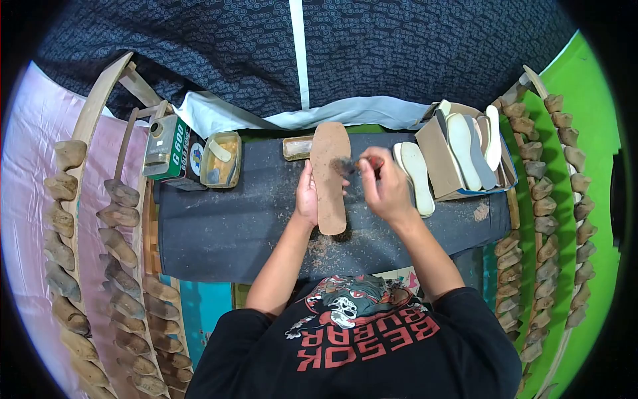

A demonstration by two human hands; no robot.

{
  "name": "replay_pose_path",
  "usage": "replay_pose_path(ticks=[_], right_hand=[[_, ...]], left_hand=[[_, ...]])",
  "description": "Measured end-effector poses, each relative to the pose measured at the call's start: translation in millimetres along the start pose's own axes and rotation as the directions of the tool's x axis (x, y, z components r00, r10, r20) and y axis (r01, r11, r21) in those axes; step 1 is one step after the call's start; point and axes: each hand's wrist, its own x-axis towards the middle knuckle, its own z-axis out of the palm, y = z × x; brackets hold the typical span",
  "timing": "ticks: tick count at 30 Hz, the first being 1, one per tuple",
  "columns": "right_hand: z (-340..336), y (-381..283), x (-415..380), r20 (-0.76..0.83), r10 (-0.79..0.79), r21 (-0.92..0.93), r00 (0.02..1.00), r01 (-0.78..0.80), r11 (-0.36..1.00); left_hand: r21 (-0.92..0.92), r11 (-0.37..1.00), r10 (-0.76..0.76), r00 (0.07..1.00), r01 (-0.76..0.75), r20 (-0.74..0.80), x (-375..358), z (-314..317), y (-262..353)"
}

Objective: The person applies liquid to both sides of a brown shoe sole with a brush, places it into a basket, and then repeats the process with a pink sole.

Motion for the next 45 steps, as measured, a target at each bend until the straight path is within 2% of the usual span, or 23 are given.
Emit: replay_pose_path(ticks=[1, 3, 5, 7, 9, 10, 11, 13, 15, 16, 18, 19, 21, 23, 25, 26, 30, 33, 35, 39, 41, 43, 45], right_hand=[[1.2, -6.5, -6.2, 0.058, 0.028, 0.036, 0.998, -0.03, 0.999], [8.7, -7.5, -19.5, 0.086, -0.12, -0.053, 0.989, 0.125, 0.991], [17.2, -8.4, -28.6, 0.056, -0.151, 0.07, 0.987, 0.147, 0.987], [14.4, -7.9, -26.8, 0.062, -0.098, 0.062, 0.993, 0.094, 0.994], [7.1, -5.9, -15.1, 0.006, 0.019, 0.037, 1.0, -0.019, 0.999], [7.5, 4.5, -7.9, -0.078, -0.065, -0.06, 0.995, 0.06, 0.996], [3.6, 6.0, -3.6, -0.112, -0.02, -0.04, 0.993, 0.016, 0.999], [-0.1, 10.1, 1.2, -0.121, -0.006, -0.06, 0.993, -0.002, 0.998], [0.3, -1.1, -5.0, -0.079, 0.03, -0.025, 0.996, -0.032, 0.999], [1.7, -7.1, -10.3, -0.035, 0.064, 0.008, 0.997, -0.064, 0.998], [10.6, -8.2, -23.3, 0.0, -0.086, -0.033, 0.996, 0.086, 0.996], [14.9, -9.8, -27.5, 0.002, -0.166, -0.024, 0.986, 0.166, 0.986], [16.0, -10.1, -31.9, 0.018, -0.091, 0.022, 0.996, 0.091, 0.996], [13.9, -2.3, -26.3, -0.032, 0.01, 0.034, 0.999, -0.008, 0.999], [6.3, 3.6, -15.9, -0.083, 0.038, -0.021, 0.996, -0.04, 0.999], [2.5, 8.3, -10.7, -0.112, 0.013, -0.042, 0.994, -0.018, 0.999], [-6.5, 7.9, -6.9, -0.111, 0.005, -0.072, 0.994, -0.013, 0.997], [-0.3, -10.8, -22.6, -0.033, 0.049, 0.0, 0.998, -0.049, 0.999], [11.0, -11.0, -34.4, -0.012, -0.091, -0.024, 0.996, 0.091, 0.996], [20.7, -16.3, -34.5, -0.031, -0.086, 0.04, 0.996, 0.087, 0.995], [17.2, -8.2, -25.3, -0.079, 0.02, 0.018, 0.997, -0.019, 1.0], [8.0, -12.3, -13.6, -0.109, 0.075, 0.044, 0.991, -0.07, 0.997], [3.9, -0.1, -9.6, -0.147, -0.007, -0.037, 0.989, 0.002, 0.999]], left_hand=[[-0.001, 1.0, 0.003, 1.0, -0.003, 0.002, -0.1, 5.1, 0.8], [-0.162, 0.987, -0.015, 0.983, -0.015, -0.181, -0.2, 15.3, 0.0], [-0.159, 0.987, -0.013, 0.995, -0.003, -0.103, -2.7, 8.5, -0.4], [-0.149, 0.989, -0.02, 0.981, -0.009, -0.191, -4.6, 16.2, 1.3], [-0.144, 0.989, -0.01, 0.99, -0.011, -0.139, -7.3, 10.1, -1.2], [-0.086, 0.996, -0.022, 0.998, 0.016, -0.061, -8.0, 3.6, -2.8], [-0.026, 0.999, -0.039, 0.999, 0.039, 0.017, -7.5, -1.9, -4.8], [-0.035, 0.999, -0.037, 0.998, 0.034, -0.06, -7.8, 7.3, -5.6], [-0.015, 0.999, -0.034, 0.999, 0.035, 0.042, -6.9, 6.8, -3.9], [-0.018, 0.999, -0.034, 0.999, 0.035, 0.04, -6.4, 11.8, -3.7], [-0.193, 0.981, -0.028, 0.985, -0.006, -0.173, -4.9, 23.3, -5.1], [-0.195, 0.981, -0.031, 0.984, -0.004, -0.175, -4.0, 18.1, -6.1], [-0.165, 0.986, -0.012, 0.998, 0.002, -0.061, -4.1, 8.6, -5.5], [-0.182, 0.983, -0.021, 0.987, -0.009, -0.161, -3.8, 11.3, -7.1], [-0.067, 0.997, -0.025, 0.998, 0.028, 0.052, -4.6, 7.8, -4.1], [-0.016, 0.999, -0.035, 0.998, 0.034, -0.046, -4.9, 9.3, -7.6], [-0.007, 0.999, -0.036, 0.998, 0.036, -0.052, -5.9, 13.4, -10.3], [-0.039, 0.999, -0.014, 0.998, 0.016, 0.069, -4.2, 14.1, -10.8], [-0.177, 0.984, -0.015, 0.993, -0.006, -0.12, -2.9, 22.7, -10.6], [-0.12, 0.992, 0.034, 0.998, -0.04, -0.057, -3.2, 15.5, -6.1], [-0.146, 0.989, 0.003, 0.988, -0.025, -0.151, -5.8, 23.5, -5.2], [-0.093, 0.996, -0.005, 1.0, 0.002, -0.031, -6.5, 21.6, -5.8], [-0.076, 0.997, -0.008, 0.997, 0.002, -0.072, -6.2, 19.8, -9.5]])
